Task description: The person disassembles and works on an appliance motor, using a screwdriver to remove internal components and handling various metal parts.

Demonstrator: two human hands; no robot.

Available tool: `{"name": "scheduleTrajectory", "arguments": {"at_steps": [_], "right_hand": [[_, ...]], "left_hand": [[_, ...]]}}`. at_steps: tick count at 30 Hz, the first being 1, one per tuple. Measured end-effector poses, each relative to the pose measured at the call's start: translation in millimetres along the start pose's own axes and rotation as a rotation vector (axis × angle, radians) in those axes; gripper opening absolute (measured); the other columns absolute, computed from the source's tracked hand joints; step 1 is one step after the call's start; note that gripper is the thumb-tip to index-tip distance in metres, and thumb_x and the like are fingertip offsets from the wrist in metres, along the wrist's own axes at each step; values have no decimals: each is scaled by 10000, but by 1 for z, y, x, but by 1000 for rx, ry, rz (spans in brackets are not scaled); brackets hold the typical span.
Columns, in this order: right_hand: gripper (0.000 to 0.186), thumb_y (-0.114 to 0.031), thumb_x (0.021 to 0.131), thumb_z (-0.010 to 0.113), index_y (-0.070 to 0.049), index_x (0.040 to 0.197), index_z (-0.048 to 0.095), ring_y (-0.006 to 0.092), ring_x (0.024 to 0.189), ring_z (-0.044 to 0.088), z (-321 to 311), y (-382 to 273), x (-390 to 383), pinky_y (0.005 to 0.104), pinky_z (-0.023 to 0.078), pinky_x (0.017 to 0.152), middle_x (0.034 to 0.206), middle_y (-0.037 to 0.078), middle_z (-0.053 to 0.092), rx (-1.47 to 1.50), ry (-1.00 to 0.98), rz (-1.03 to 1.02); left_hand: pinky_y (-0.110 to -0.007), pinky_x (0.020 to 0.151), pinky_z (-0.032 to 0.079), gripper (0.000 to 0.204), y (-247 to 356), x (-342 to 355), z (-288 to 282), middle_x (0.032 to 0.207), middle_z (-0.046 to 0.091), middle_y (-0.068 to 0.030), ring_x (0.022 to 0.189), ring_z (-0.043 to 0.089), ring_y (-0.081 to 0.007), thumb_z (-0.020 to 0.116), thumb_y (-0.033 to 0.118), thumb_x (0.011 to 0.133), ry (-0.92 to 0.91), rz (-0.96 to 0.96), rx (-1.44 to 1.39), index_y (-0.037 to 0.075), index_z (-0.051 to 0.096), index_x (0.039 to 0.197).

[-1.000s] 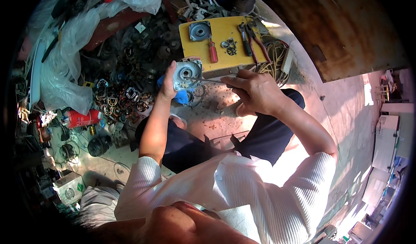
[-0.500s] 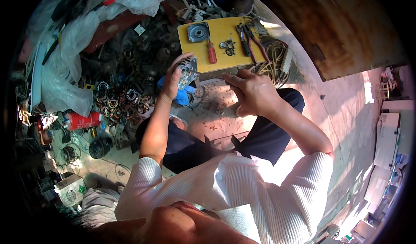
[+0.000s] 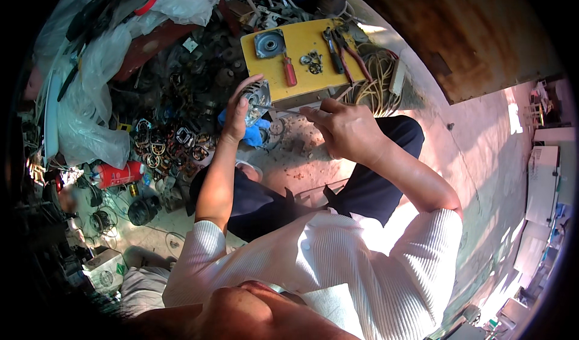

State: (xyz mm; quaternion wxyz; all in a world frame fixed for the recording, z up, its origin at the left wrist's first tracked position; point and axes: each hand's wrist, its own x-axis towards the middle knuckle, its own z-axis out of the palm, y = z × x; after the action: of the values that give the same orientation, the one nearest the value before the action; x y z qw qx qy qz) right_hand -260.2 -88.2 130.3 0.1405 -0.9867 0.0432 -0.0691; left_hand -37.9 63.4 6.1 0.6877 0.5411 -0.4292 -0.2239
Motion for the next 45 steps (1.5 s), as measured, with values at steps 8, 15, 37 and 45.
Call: {"name": "scheduleTrajectory", "arguments": {"at_steps": [8,15,37,45], "right_hand": [[438,-87,803,657,-122,1240,648,277,708,670,7,-4,-2,394,543,583,855,80,617,-24,-3,-3],[449,-111,826,661,-135,1274,628,323,747,658,17,-1,-5,419,556,667,881,110,636,250,-36,36],[407,-103,820,651,-119,1226,662,337,793,659,12,-7,-6,431,544,701,920,126,639,291,-20,121],[513,-49,742,692,-155,1244,668,287,640,629,11,-4,-8,395,521,575,811,81,596,94,84,34]], "left_hand": [[-346,1032,386,750,1,0,0,1254,606,-159,1182,553,-239,461,612,927,20,20,40,-26,551,1310],[-357,1038,382,785,-8,-2,-1,1249,607,-160,1184,552,-245,454,642,912,78,22,-26,-33,559,1300],[-363,1030,399,808,-16,-3,-2,1278,591,-169,1191,555,-256,407,651,939,90,86,44,-53,541,1310],[-359,1033,403,933,-20,0,-5,1295,583,-160,1189,555,-252,369,765,904,46,85,17,-48,525,1334]]}}
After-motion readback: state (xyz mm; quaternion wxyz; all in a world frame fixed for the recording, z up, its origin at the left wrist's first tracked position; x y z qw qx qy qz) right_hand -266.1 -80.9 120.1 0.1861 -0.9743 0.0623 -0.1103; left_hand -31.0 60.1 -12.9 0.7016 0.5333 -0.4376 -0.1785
